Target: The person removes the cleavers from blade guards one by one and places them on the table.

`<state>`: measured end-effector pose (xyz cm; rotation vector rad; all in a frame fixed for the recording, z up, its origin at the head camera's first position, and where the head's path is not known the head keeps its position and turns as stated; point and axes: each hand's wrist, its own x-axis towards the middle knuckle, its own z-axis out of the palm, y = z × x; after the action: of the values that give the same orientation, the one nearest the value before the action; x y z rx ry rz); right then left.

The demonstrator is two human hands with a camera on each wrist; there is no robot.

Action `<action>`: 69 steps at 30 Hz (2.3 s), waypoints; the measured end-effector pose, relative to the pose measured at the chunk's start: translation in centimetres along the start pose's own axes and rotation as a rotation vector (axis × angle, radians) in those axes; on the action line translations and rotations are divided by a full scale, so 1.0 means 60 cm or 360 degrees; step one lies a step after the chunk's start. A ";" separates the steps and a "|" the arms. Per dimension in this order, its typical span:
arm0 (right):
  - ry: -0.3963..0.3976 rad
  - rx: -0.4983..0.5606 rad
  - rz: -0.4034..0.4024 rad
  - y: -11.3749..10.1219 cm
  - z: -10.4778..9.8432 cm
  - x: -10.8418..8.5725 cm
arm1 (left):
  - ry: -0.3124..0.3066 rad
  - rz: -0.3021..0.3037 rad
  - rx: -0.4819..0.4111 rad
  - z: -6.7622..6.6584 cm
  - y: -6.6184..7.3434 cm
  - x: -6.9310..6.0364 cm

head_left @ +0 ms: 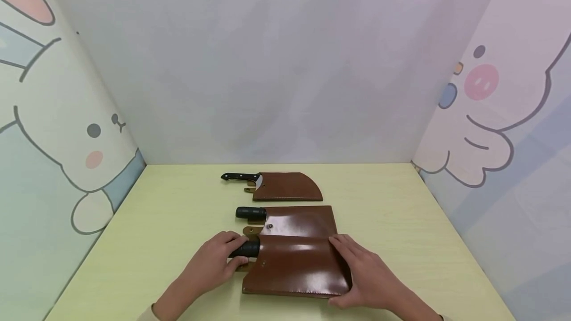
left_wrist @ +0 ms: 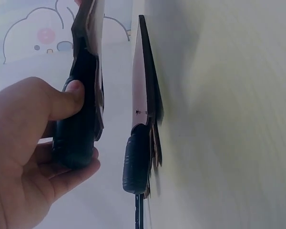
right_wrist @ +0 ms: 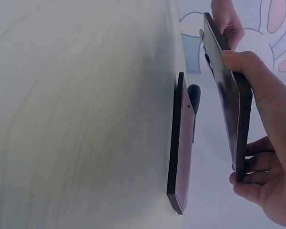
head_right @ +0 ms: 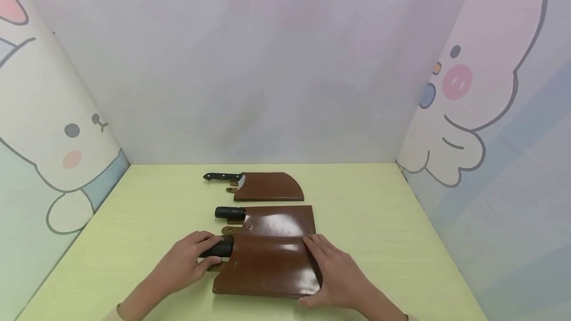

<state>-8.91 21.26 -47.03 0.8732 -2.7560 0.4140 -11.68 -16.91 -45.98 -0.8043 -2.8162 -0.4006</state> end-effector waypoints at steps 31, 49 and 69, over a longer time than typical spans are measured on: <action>0.0151 0.0019 -0.0143 0.026 -0.002 -0.006 | 0.0240 0.0044 -0.0061 -0.004 -0.022 -0.008; 0.0209 0.0088 -0.0216 0.043 0.006 -0.008 | 0.0268 -0.0033 -0.0118 -0.004 -0.046 -0.021; 0.0263 0.0094 -0.0245 0.050 0.000 -0.011 | 0.0282 0.0011 -0.0090 -0.013 -0.058 -0.025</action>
<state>-10.16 23.98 -47.85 1.0090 -2.5179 0.5164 -12.23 -20.74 -46.31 -0.7499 -2.6480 -0.5255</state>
